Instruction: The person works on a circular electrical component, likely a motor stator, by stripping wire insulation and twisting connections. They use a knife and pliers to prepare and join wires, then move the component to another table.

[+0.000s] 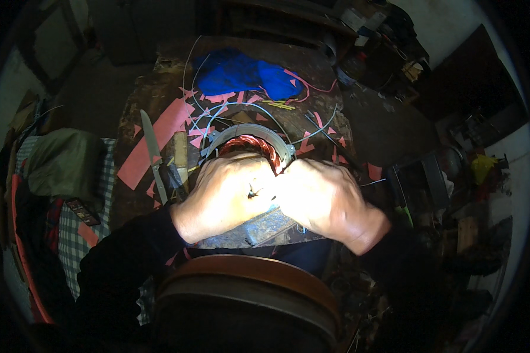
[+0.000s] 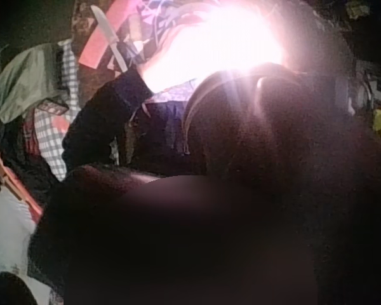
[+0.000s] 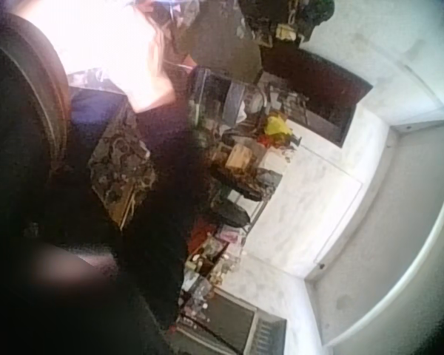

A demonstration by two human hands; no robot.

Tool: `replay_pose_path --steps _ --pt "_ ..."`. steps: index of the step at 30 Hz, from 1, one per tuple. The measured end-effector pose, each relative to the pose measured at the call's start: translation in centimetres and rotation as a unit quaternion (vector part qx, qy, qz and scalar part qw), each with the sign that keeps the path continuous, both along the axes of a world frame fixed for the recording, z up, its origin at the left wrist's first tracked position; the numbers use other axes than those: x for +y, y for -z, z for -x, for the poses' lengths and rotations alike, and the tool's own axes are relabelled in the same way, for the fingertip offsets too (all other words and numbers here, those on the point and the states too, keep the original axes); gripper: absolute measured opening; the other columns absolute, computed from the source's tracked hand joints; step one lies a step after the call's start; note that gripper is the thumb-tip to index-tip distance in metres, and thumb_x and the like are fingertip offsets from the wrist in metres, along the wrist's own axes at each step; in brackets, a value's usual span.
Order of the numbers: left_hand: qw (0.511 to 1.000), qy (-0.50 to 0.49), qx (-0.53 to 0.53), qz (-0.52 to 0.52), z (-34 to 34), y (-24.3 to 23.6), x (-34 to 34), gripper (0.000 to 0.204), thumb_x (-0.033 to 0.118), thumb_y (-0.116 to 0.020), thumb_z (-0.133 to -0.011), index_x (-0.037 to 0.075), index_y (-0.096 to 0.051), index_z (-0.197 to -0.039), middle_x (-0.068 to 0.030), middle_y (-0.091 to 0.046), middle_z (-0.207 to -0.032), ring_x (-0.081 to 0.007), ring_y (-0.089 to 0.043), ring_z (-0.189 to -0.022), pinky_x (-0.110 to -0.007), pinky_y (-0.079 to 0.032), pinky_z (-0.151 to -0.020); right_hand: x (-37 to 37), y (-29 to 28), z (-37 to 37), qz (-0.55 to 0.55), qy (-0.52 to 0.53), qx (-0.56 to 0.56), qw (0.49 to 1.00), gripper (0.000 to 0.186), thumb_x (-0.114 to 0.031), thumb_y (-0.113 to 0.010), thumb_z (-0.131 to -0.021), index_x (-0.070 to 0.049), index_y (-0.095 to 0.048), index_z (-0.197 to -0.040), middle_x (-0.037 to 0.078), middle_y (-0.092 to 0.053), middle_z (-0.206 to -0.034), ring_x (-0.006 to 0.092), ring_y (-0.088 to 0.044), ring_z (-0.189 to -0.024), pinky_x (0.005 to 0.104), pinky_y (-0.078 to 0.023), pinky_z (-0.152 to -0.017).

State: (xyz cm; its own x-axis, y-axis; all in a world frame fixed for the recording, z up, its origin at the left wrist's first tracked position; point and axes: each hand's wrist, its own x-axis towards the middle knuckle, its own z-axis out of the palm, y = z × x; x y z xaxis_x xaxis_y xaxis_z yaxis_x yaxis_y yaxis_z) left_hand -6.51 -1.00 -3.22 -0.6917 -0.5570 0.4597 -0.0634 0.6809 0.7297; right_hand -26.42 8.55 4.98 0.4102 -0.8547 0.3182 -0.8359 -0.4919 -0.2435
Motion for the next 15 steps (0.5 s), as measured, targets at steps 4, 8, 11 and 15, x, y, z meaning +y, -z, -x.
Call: replay_pose_path --steps 4,8,11,15 --pt "0.999 0.002 0.033 0.03 0.1 0.1 0.0 0.028 0.019 -0.088 -0.088 0.004 -0.075 -0.107 -0.0162 -0.078 -0.104 -0.037 -0.077 -0.093 -0.046 -0.062 -0.082 -0.1 0.7 -0.2 -0.359 0.203 -0.327 0.85 0.018 -0.014 -0.073 -0.105 0.003 -0.077 -0.108 0.008 -0.072 -0.077 0.0221 -0.072 -0.067 0.0384 -0.059 -0.063" --pt "0.999 0.015 0.033 -0.013 -0.2 -0.1 -0.1 0.027 0.017 -0.088 -0.087 0.004 -0.075 -0.107 -0.0147 -0.077 -0.103 -0.0366 -0.077 -0.092 -0.045 -0.062 -0.081 0.6 0.7 0.5 -0.276 0.219 -0.327 0.877 0.022 -0.018 -0.075 -0.108 0.002 -0.078 -0.114 0.01 -0.075 -0.084 0.0176 -0.073 -0.074 0.0363 -0.061 -0.068" --pt "0.999 0.013 0.037 -0.016 -0.3 -0.3 0.0 0.025 0.016 -0.087 -0.088 0.004 -0.075 -0.106 -0.0144 -0.077 -0.102 -0.0366 -0.076 -0.09 -0.045 -0.061 -0.08 1.1 0.5 1.1 0.007 0.077 0.006 0.997 0.024 -0.013 -0.079 -0.098 -0.005 -0.079 -0.121 0.013 -0.077 -0.111 0.026 -0.076 -0.091 0.0361 -0.063 -0.076" --pt "0.999 0.007 0.047 -0.015 -0.1 -0.3 0.0 0.023 0.016 -0.087 -0.088 0.004 -0.075 -0.105 -0.015 -0.076 -0.1 -0.0368 -0.076 -0.087 -0.046 -0.06 -0.078 1.3 0.4 1.8 0.1 -0.042 0.14 0.984 0.032 -0.013 -0.079 -0.09 -0.007 -0.08 -0.122 0.011 -0.076 -0.119 0.0264 -0.076 -0.101 0.0367 -0.064 -0.08"
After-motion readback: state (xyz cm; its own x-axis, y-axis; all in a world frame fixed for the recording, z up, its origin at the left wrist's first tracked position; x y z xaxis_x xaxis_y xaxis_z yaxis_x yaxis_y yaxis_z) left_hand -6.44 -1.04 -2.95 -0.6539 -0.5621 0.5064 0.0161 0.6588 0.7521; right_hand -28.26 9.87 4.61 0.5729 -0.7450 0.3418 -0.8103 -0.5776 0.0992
